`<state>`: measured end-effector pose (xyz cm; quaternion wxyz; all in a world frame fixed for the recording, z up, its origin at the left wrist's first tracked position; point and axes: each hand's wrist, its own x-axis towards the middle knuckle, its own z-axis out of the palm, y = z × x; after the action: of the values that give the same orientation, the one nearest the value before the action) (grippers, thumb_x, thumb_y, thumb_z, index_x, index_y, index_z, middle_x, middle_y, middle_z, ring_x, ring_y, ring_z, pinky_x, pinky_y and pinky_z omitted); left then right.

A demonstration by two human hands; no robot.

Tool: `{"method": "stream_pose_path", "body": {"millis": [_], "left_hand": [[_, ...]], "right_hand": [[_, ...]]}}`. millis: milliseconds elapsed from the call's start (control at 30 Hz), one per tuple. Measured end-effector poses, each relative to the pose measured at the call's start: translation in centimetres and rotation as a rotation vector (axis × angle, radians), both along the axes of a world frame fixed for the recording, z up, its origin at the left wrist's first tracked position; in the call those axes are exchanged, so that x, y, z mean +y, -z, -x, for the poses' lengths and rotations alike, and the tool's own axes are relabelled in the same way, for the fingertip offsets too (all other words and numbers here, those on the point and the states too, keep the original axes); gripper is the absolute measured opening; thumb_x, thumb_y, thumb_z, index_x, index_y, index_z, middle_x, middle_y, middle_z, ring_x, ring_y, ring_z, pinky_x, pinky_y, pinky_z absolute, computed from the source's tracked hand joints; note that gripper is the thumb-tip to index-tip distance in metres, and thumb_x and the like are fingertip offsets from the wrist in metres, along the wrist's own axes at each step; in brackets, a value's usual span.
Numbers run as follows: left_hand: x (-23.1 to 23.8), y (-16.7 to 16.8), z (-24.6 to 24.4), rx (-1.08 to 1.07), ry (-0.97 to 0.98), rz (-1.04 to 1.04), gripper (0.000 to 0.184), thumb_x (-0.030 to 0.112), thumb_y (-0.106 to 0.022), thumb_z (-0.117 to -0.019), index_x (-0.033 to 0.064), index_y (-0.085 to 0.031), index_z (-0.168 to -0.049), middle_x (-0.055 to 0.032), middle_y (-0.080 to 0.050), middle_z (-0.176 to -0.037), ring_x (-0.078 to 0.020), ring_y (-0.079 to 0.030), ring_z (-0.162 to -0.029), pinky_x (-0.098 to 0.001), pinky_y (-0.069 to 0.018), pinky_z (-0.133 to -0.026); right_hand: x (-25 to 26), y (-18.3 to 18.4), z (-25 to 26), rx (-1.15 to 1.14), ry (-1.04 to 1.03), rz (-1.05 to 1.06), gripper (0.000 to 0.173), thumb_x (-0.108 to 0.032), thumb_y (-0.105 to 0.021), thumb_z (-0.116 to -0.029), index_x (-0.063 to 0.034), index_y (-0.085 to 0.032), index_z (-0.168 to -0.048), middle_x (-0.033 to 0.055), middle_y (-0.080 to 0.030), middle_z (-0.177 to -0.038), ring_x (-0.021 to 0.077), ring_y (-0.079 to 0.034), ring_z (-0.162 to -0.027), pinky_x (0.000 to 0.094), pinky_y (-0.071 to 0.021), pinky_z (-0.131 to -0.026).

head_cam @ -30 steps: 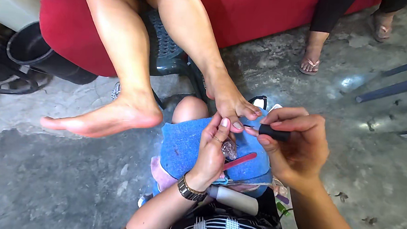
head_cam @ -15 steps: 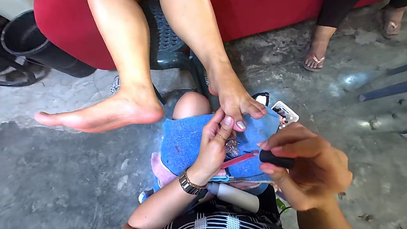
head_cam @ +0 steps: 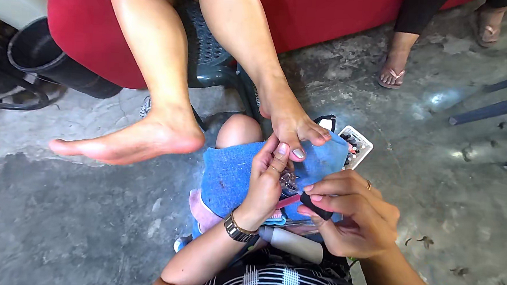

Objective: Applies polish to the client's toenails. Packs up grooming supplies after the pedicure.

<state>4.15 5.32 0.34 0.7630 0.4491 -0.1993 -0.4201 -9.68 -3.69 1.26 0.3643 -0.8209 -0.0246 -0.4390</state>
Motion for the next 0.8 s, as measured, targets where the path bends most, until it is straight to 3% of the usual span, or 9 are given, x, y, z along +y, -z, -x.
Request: {"method": "stream_pose_path", "body": {"millis": [367,467,533,800], "left_hand": [[0.0,0.1,0.0,-0.003,0.001,0.008,0.027,0.026,-0.04,-0.11,0.0127,-0.062,-0.117,-0.0018,-0.058,-0.083,-0.0068,-0.054,-0.062,-0.0205,-0.0505,-0.057],[0.0,0.2,-0.1,-0.01,0.0,0.01,0.028,0.024,-0.039,-0.1101,0.0115,-0.062,-0.12,-0.0023,-0.059,-0.084,-0.0063,-0.054,-0.061,-0.0196,-0.0511,-0.056],[-0.1,0.3,-0.1,-0.025,-0.005,0.007,0.027,0.025,-0.04,-0.1097,0.012,-0.063,-0.116,-0.0019,-0.061,-0.085,-0.0059,-0.055,-0.062,-0.0195,-0.0502,-0.056],[-0.1,0.6,-0.4,-0.068,-0.007,-0.006,0.031,0.022,-0.041,-0.1094,0.0108,-0.061,-0.13,-0.004,-0.066,-0.092,-0.0079,-0.062,-0.071,-0.0217,-0.0553,-0.063]], "right_hand": [[-0.5,-0.3,-0.2,-0.016,-0.021,-0.119,0.018,-0.02,-0.071,-0.0969,-0.0102,-0.06,-0.107,0.0027,-0.066,-0.103,0.0137,-0.069,-0.095,0.0321,-0.063,-0.083],[-1.3,-0.9,-0.8,-0.023,0.056,-0.123,0.021,-0.021,-0.07,-0.0974,-0.0162,-0.057,-0.113,-0.0029,-0.062,-0.11,0.0081,-0.065,-0.098,0.0262,-0.0607,-0.083],[-2.0,-0.9,-1.5,-0.019,0.095,-0.082,0.024,-0.019,-0.069,-0.0975,-0.0159,-0.055,-0.116,-0.002,-0.059,-0.114,0.0073,-0.063,-0.103,0.0233,-0.0576,-0.086],[-2.5,-0.7,-2.2,0.007,0.084,-0.01,0.02,-0.012,-0.071,-0.0949,-0.0097,-0.055,-0.107,0.0029,-0.059,-0.113,0.0103,-0.062,-0.106,0.0237,-0.0566,-0.088]]}}
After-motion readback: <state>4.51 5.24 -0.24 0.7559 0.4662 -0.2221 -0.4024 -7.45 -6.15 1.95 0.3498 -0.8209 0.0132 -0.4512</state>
